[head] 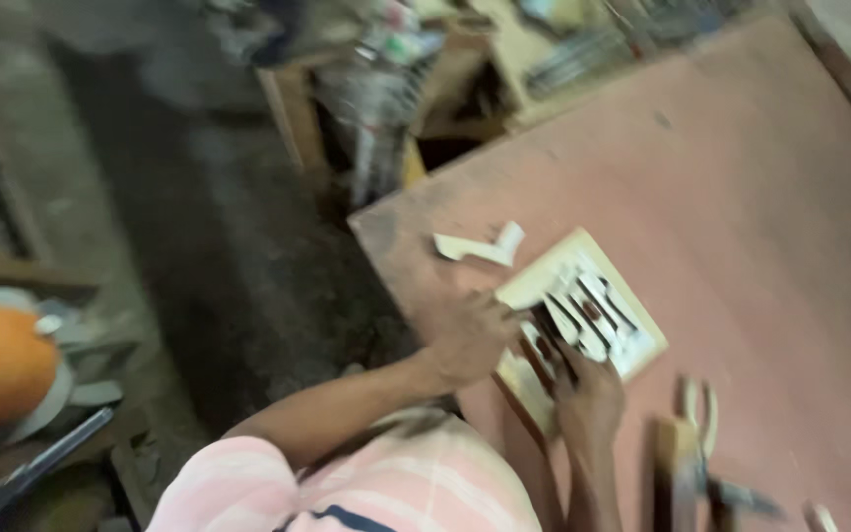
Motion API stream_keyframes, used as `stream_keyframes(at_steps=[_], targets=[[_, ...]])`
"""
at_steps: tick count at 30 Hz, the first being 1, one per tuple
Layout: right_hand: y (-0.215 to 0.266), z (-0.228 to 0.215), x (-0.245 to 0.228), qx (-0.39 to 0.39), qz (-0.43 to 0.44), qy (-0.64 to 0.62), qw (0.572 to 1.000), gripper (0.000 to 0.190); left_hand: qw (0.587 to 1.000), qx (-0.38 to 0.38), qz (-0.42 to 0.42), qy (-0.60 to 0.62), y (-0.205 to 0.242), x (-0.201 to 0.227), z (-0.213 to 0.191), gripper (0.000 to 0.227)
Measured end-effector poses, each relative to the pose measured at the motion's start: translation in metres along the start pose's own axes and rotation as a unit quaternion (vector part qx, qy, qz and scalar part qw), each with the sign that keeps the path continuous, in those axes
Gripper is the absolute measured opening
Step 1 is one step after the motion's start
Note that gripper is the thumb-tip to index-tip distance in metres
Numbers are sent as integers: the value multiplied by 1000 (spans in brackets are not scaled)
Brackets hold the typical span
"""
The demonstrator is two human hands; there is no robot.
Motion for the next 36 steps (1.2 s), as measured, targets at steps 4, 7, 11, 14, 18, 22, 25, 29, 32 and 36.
stream_keyframes(at_steps=[4,7,11,14,18,22,25,29,32,36], targets=[[13,5,26,-9,6,35,999,23,993,42,-50,99,-15,1,-51,43],[6,8,30,-10,-18,40,999,22,937,36,-194,287,-22,-6,-113,52],[2,4,21,-20,-51,59,997,20,826,95,-31,555,24,28,-204,56],[0,-1,21,-17,-30,38,999,22,722,6,6,692,41,45,-209,61],[0,6,27,-70,47,-2,996,24,516,-123,-261,806,30,28,-130,62],[-6,6,23,-72,38,0,997,25,717,-111,-300,620,28,21,-78,64],[1,-20,15,-62,27,14,998,30,667,-132,-127,723,29,43,-93,64],[7,-53,7,-72,102,-87,988,32,772,-180,82,604,20,51,-132,46],[11,-63,-6,-47,41,-181,981,31,958,-32,42,284,-36,29,-125,19],[26,-48,-11,-37,2,-104,994,28,969,92,-148,174,-35,-53,-102,28]])
Point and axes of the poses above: each hand's wrist, its own y-axis away from the middle knuckle, its own z-axis out of the palm, x = y × z, the point moved 5 cm from there along -y, towards the middle knuckle, and after that the axes turned 6 degrees about -z, right-handed, at the moved point
